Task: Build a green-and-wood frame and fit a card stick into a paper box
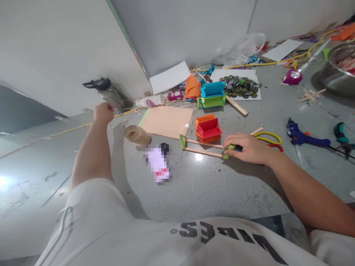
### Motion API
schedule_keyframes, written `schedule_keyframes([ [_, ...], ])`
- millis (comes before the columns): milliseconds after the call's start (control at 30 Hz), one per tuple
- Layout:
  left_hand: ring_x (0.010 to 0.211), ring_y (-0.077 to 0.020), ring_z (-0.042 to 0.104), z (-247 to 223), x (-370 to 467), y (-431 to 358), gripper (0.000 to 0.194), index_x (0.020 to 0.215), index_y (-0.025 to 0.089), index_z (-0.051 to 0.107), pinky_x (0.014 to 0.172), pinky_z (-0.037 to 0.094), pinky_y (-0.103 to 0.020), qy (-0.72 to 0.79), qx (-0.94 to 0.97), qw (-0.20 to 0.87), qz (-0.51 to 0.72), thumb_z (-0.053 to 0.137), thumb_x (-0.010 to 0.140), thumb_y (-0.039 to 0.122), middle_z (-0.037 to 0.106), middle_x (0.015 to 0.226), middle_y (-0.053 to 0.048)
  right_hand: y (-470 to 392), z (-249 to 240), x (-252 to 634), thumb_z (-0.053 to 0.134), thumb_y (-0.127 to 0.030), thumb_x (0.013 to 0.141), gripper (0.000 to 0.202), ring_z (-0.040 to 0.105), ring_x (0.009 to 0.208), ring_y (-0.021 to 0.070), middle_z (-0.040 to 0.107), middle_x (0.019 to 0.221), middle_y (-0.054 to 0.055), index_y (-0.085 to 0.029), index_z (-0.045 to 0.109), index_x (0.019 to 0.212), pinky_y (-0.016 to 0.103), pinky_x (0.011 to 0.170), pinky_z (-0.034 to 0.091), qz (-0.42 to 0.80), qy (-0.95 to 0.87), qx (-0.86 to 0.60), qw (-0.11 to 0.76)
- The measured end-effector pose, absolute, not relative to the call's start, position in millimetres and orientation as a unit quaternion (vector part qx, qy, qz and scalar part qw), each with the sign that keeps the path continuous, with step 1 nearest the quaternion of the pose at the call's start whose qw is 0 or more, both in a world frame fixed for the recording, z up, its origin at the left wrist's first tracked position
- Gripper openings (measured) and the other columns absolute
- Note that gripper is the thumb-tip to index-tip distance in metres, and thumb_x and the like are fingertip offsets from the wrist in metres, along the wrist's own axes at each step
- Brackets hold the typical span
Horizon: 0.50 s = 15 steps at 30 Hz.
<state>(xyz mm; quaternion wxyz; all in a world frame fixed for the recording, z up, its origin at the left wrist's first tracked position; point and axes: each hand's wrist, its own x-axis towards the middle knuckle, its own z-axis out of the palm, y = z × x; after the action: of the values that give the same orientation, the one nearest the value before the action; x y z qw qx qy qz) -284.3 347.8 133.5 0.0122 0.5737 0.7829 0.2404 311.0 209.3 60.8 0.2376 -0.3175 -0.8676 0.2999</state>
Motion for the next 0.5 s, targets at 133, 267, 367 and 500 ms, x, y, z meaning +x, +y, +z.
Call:
schedule_keyframes([
  [133,0.078,-0.0173,0.043,175.8,-286.3,303.7,0.041,0.068,0.021,0.052,0.127,0.053,-0.052,0.822,0.486,-0.039,0.295,0.067,0.089,-0.011,0.039,0.061,0.006,209.0,64.1,307.8,0.07,-0.049,0.116,0.031,0.082,0.096,0.0271,0.089,0.105,0.01,-0.027,0.085,0.101,0.043,0.093,0.06,0.314,-0.87,-0.296,0.24],
  [267,0.074,-0.012,0.047,188.4,-259.0,263.1,0.031,0.078,0.017,0.062,0.109,0.059,-0.039,0.814,0.461,-0.046,0.351,0.061,0.092,-0.01,0.048,0.063,0.009,205.4,60.0,299.3,0.073,-0.05,0.111,0.027,0.081,0.097,0.0262,0.088,0.108,0.01,-0.027,0.087,0.108,0.041,0.092,0.06,0.36,-0.851,-0.298,0.24],
  [367,0.08,-0.0109,0.061,157.1,-211.2,216.4,0.022,0.087,0.014,0.071,0.096,0.056,-0.028,0.781,0.505,-0.01,0.366,0.063,0.097,-0.004,0.07,0.078,0.006,204.0,52.0,291.7,0.076,-0.051,0.106,0.027,0.078,0.096,0.0257,0.088,0.108,0.01,-0.026,0.089,0.106,0.041,0.093,0.06,0.381,-0.845,-0.296,0.231],
  [500,0.09,-0.022,0.075,93.4,-126.7,131.8,0.012,0.095,0.021,0.084,0.09,0.06,-0.036,0.613,0.701,0.046,0.361,0.074,0.099,0.016,0.085,0.096,-0.003,206.3,40.1,285.4,0.086,-0.053,0.099,0.03,0.074,0.095,0.0261,0.089,0.107,0.01,-0.026,0.092,0.111,0.042,0.091,0.059,0.408,-0.823,-0.319,0.232],
])
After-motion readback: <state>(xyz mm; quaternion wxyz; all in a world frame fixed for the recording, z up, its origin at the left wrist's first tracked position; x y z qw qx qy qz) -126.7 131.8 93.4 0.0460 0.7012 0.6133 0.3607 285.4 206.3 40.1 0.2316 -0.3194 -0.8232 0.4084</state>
